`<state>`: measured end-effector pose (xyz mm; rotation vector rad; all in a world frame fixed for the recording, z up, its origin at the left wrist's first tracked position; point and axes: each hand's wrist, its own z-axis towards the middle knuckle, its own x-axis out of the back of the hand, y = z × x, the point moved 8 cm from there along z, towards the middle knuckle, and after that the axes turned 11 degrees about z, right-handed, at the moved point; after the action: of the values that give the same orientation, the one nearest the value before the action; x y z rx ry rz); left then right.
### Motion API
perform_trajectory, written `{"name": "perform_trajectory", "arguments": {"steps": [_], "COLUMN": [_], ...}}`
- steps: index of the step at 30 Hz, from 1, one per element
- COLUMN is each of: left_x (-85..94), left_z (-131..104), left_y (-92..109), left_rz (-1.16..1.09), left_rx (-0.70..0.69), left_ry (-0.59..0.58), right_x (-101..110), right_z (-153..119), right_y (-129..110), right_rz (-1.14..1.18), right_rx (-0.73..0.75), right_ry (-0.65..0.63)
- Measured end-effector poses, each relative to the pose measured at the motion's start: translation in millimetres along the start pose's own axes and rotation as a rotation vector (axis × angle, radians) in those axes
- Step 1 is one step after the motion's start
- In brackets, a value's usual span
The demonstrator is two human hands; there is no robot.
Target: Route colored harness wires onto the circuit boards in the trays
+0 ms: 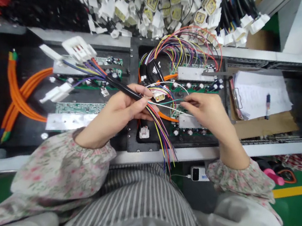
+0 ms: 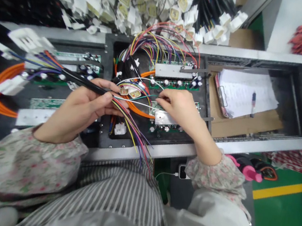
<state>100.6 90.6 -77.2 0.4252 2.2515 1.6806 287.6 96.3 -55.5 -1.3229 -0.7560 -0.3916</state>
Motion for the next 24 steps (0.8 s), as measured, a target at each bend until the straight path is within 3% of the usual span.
{"name": "perform_trajectory", "arguments": {"steps": [3, 6, 8, 11, 15, 24], "left_x": [0.7, -0.2, -3.3, -6.0, -0.6, 5.3], "left_z": [3, 2, 0, 0, 3, 7], "left_y": [-1, 0, 1, 2, -2, -5], "left_rz": [-0.046, -0.036, -0.011, 0.002, -0.006, 0.041], "left_rx": [0.001, 0.009, 0.016, 0.000, -0.020, -0.057], "left_ry": [0.027, 0.060, 0.059, 0.074, 0.166, 0.268], "right_x": [9, 12, 29, 48, 33, 21], "right_z": [-11, -21, -23, -25, -20, -18], "right_y": [-15, -23, -15, 4, 21, 27], "right_rz": [-0.009, -0.187, -0.244, -0.003, 0.259, 0.251], "right_rx": [0.068, 0.155, 0.090, -0.039, -0.103, -0.091], "right_ry": [-0.013, -0.064, 0.085, 0.306, 0.274, 0.272]}}
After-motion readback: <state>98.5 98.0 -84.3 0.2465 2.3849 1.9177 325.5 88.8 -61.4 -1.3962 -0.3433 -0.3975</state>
